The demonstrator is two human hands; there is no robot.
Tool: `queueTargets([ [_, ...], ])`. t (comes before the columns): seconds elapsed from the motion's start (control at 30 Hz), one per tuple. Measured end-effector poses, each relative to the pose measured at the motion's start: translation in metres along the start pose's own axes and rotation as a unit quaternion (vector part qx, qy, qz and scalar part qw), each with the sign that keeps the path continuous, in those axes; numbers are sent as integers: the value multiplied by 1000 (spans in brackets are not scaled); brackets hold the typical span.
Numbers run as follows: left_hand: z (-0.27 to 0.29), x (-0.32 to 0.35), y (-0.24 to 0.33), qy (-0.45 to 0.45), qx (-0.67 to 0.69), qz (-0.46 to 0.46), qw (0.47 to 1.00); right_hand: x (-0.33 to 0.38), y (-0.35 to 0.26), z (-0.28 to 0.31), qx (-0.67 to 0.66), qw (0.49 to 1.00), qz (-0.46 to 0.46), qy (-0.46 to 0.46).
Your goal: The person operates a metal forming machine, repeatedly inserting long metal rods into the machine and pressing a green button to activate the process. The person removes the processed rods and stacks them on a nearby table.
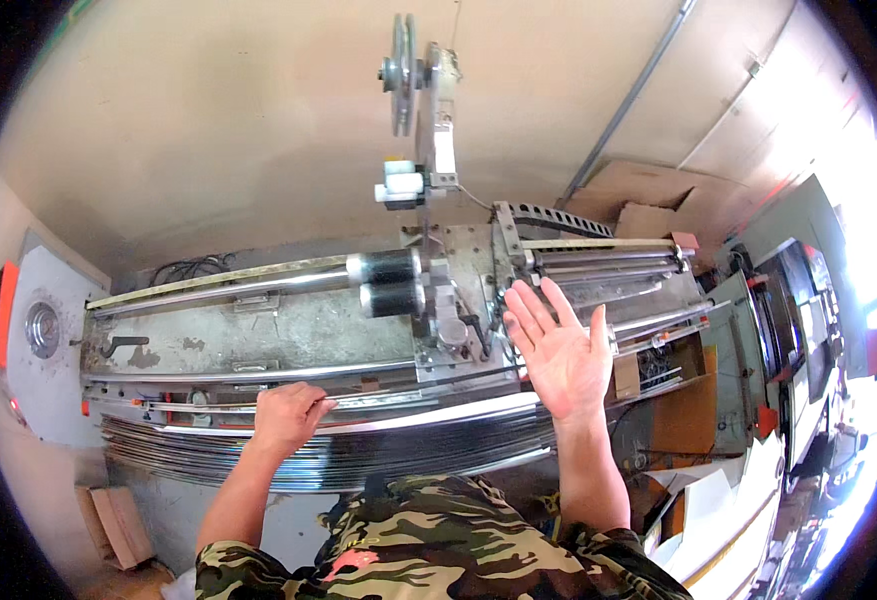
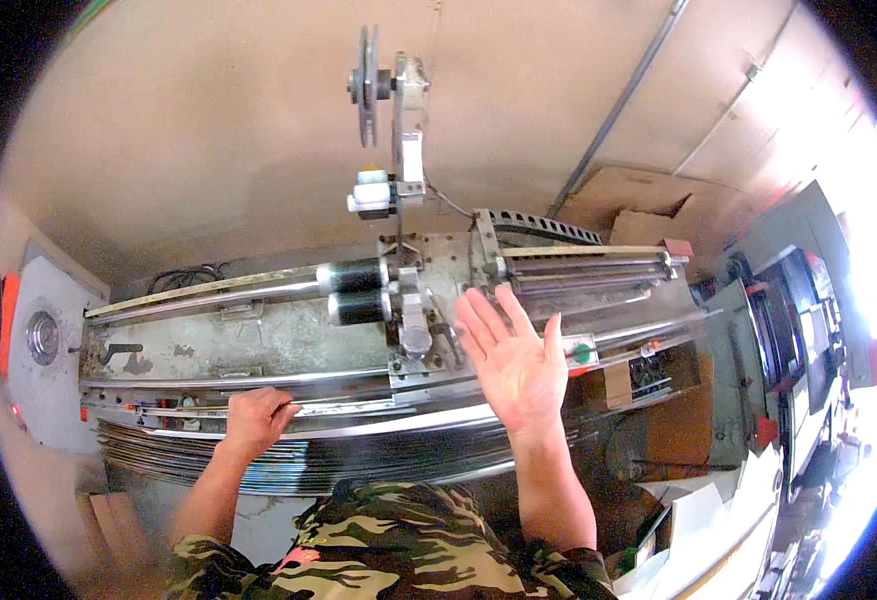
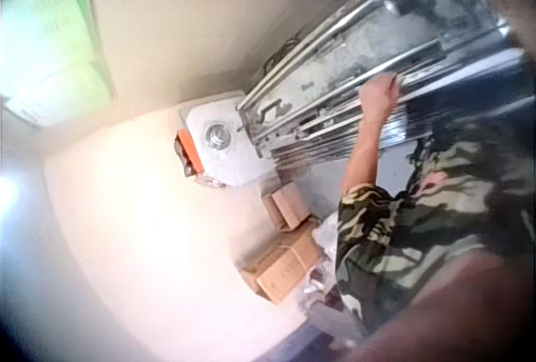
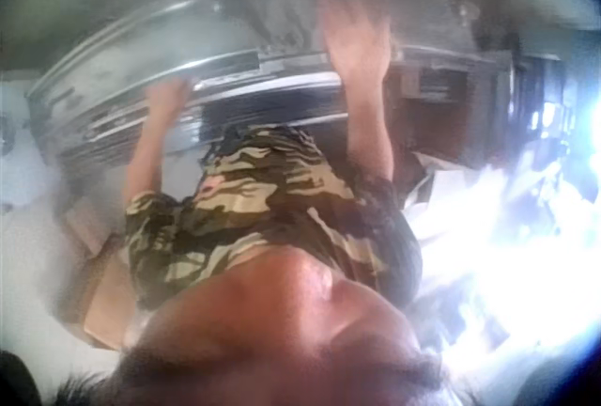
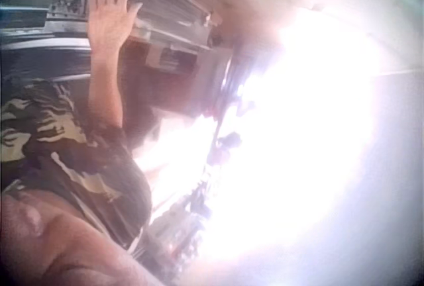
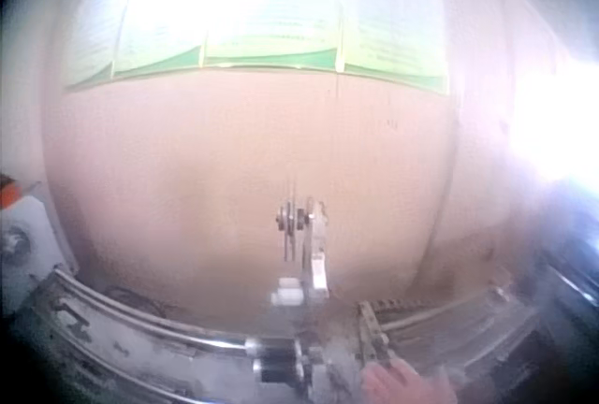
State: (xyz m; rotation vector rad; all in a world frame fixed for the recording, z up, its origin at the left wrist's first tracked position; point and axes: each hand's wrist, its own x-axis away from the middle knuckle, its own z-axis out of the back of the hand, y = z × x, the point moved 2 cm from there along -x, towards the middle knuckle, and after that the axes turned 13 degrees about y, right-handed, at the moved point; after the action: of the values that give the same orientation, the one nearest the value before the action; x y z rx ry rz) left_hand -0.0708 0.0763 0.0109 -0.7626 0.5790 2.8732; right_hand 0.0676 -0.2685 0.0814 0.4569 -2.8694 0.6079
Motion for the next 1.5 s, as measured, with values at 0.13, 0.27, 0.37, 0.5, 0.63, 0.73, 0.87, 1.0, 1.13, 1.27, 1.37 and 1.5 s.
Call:
queueTargets([
  [0.13,-1,-1,-14,16,29,0,999,-16,22,-11,23,999,-29,4],
  [0.27,-2,-4,-27,24,36,1,999,-30,41,-19,4,998,-55,29],
  [0.37,0,-8,-34,18,43,13,999,-38,47,-20,6,998,-58,14],
  [0.5,-2,-9,-42,26,43,12,999,-42,52,-21,37,998,-57,12],
  [0.63,-5,-12,-45,34,51,9,998,-45,69,-16,486,858,79,-145],
  [0.73,-8,-27,-39,37,74,-2,997,-36,96,-14,842,442,147,-273],
  [0.87,-26,-40,-69,-113,208,115,965,-37,117,10,889,387,122,-210],
  [1.0,-53,-111,-110,-13,259,151,954,-26,135,26,883,408,132,-190],
  [1.13,-109,-204,-105,83,347,149,922,-14,146,35,862,457,126,-178],
  [1.27,-156,-250,-101,39,393,196,898,-11,155,34,849,491,92,-172],
  [1.37,-189,-262,-99,35,508,234,828,-13,162,40,847,494,77,-180],
  [1.5,-195,-280,-78,-56,666,323,670,-14,175,54,831,517,54,-198],
])
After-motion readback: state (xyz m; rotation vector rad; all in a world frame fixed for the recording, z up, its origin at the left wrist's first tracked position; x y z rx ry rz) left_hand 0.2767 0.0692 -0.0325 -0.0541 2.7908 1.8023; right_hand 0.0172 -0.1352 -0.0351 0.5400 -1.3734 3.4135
